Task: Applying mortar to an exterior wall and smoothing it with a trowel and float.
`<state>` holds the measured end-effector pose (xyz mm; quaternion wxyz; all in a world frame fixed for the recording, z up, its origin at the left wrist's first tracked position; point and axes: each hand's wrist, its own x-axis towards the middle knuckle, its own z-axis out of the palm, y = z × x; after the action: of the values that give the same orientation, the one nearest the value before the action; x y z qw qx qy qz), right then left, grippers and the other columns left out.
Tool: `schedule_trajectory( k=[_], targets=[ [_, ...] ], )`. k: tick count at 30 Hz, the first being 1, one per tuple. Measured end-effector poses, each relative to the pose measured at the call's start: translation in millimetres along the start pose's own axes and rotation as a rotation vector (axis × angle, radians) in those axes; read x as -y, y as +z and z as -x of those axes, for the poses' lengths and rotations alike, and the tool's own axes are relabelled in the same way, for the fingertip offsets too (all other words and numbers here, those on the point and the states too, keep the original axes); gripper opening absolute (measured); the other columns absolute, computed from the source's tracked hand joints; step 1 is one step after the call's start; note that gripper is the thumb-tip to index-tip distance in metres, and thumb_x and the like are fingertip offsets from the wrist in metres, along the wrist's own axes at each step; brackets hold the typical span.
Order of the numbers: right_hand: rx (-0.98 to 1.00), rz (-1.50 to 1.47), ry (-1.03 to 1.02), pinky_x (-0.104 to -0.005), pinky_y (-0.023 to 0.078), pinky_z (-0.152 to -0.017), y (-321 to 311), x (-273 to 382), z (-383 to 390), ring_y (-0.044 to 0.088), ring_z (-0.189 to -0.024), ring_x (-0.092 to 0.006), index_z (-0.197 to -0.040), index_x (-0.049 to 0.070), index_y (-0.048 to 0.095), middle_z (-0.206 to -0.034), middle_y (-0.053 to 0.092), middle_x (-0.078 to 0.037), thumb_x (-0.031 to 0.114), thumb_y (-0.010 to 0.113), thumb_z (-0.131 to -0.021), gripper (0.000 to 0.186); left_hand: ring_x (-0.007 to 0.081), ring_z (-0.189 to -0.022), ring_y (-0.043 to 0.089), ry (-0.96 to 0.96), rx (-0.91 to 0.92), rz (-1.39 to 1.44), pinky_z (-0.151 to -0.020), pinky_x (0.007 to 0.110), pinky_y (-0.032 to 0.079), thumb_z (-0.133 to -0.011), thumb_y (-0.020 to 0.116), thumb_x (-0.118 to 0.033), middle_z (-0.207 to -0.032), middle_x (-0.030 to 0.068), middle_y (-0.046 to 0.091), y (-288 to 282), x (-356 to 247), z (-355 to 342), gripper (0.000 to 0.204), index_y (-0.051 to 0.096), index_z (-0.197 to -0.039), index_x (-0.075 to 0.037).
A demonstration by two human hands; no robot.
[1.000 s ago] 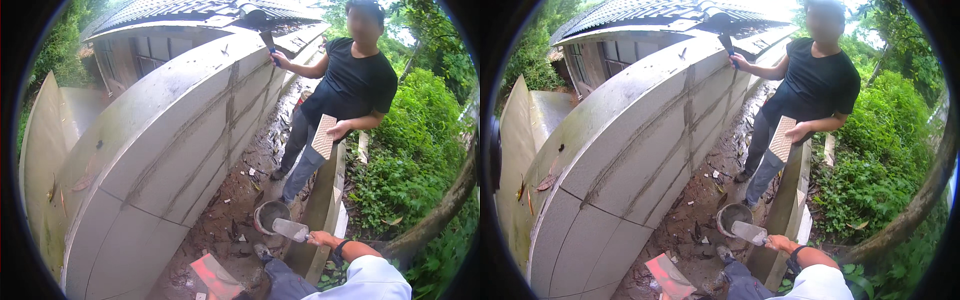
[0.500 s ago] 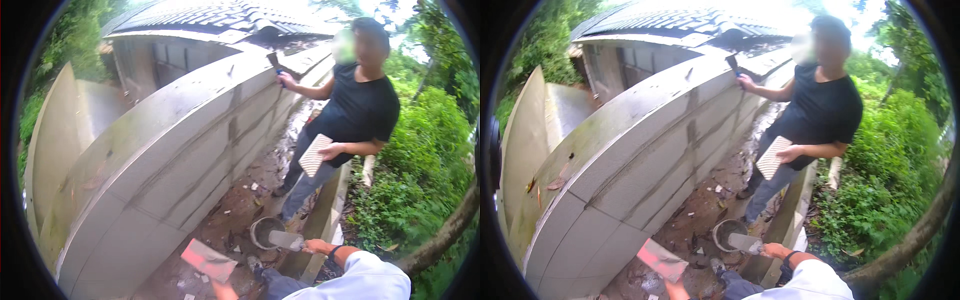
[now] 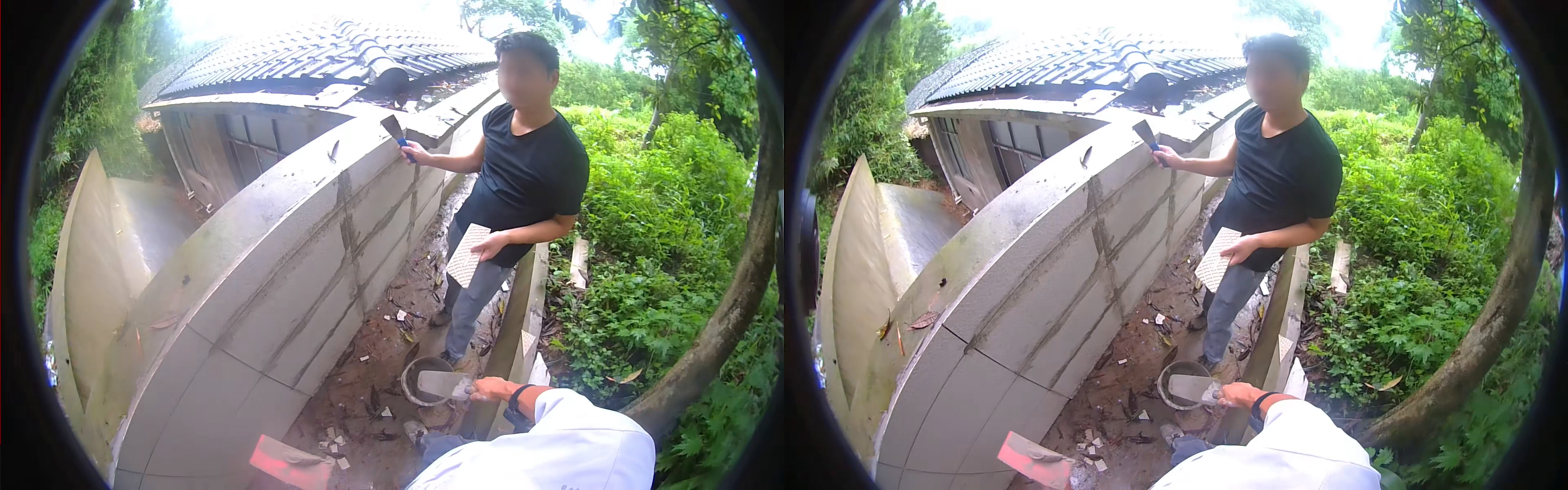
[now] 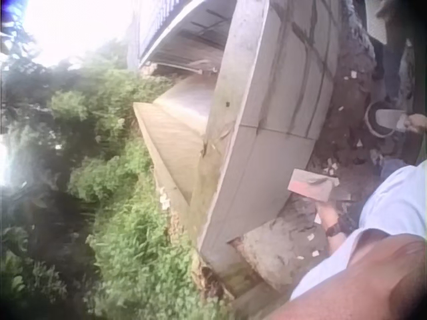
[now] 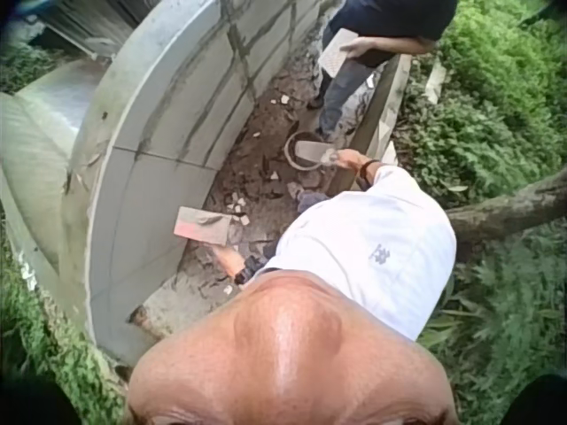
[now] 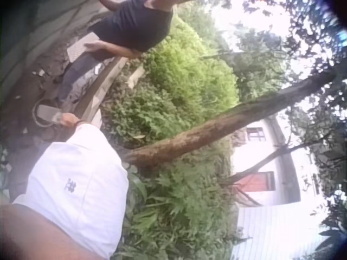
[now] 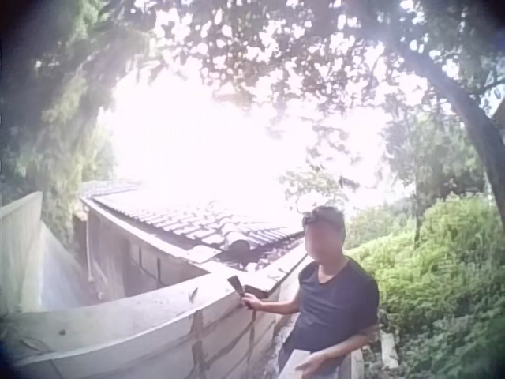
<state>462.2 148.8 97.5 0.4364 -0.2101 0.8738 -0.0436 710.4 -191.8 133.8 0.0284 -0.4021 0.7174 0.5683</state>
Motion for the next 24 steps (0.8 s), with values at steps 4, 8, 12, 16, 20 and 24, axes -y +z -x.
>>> schedule_trajectory(
  k=[4, 8, 12, 16, 20, 24],
  targets=[
    [-0.111, -0.045, 0.015, -0.0481, 0.047, -0.085, -5, 11, 10, 0.062, -0.100, -0.0389, -0.107, 0.008, 0.062, -0.103, 0.066, -0.020, 0.046, 0.052, -0.084, 0.046, 0.0298, -0.101, 0.053, -0.059, 0.202, 0.094, -0.085, 0.039, 0.041, -0.092, 0.054, -0.025, -0.114, 0.0184, 0.054, 39, -35, -6, 0.043, 0.047, -0.125, 0.001],
    [-0.108, -0.044, -0.016, -0.0487, 0.048, -0.083, 17, 3, -17, 0.062, -0.099, -0.0391, -0.106, 0.008, 0.063, -0.102, 0.066, -0.021, 0.045, 0.052, -0.085, 0.044, 0.0271, -0.095, 0.054, -0.140, 0.352, 0.223, -0.080, 0.038, 0.042, -0.093, 0.053, -0.026, -0.108, 0.0157, 0.055, 72, -71, -14, 0.039, 0.049, -0.122, 0.000],
    [-0.160, -0.078, -0.197, -0.0458, 0.051, -0.072, 55, -28, -51, 0.066, -0.087, -0.0327, -0.096, 0.010, 0.070, -0.093, 0.069, -0.017, 0.046, 0.053, -0.084, 0.041, 0.0245, -0.089, 0.055, -0.234, 0.256, 0.533, -0.075, 0.037, 0.044, -0.093, 0.052, -0.028, -0.103, 0.0131, 0.055, 49, -91, -31, 0.036, 0.051, -0.119, -0.002],
    [-0.104, -0.269, -0.221, -0.0401, 0.050, -0.080, 107, -101, -66, 0.066, -0.095, -0.0290, -0.106, 0.002, 0.067, -0.098, 0.068, -0.020, 0.038, 0.066, -0.077, 0.046, 0.0218, -0.083, 0.056, -0.208, -0.022, 1.005, -0.069, 0.036, 0.046, -0.094, 0.050, -0.030, -0.097, 0.0104, 0.056, -18, -95, -41, 0.034, 0.052, -0.115, -0.004],
    [-0.178, -0.154, -0.088, -0.0409, 0.049, -0.080, 48, -68, -55, 0.066, -0.095, -0.0316, -0.101, -0.004, 0.065, -0.095, 0.067, -0.023, 0.038, 0.067, -0.076, 0.049, 0.0191, -0.078, 0.057, -0.120, 0.017, 1.268, -0.064, 0.035, 0.047, -0.095, 0.049, -0.031, -0.091, 0.0077, 0.057, -45, -108, -62, 0.032, 0.054, -0.112, -0.005],
    [-0.021, 0.099, -0.289, -0.0409, 0.049, -0.080, 286, -262, 30, 0.065, -0.095, -0.0321, -0.101, -0.004, 0.065, -0.096, 0.067, -0.024, 0.038, 0.068, -0.076, 0.049, 0.0164, -0.072, 0.058, 0.019, -0.137, 1.619, -0.059, 0.034, 0.049, -0.096, 0.048, -0.033, -0.085, 0.0050, 0.057, -115, -50, -7, 0.030, 0.056, -0.109, -0.007]
  ],
)
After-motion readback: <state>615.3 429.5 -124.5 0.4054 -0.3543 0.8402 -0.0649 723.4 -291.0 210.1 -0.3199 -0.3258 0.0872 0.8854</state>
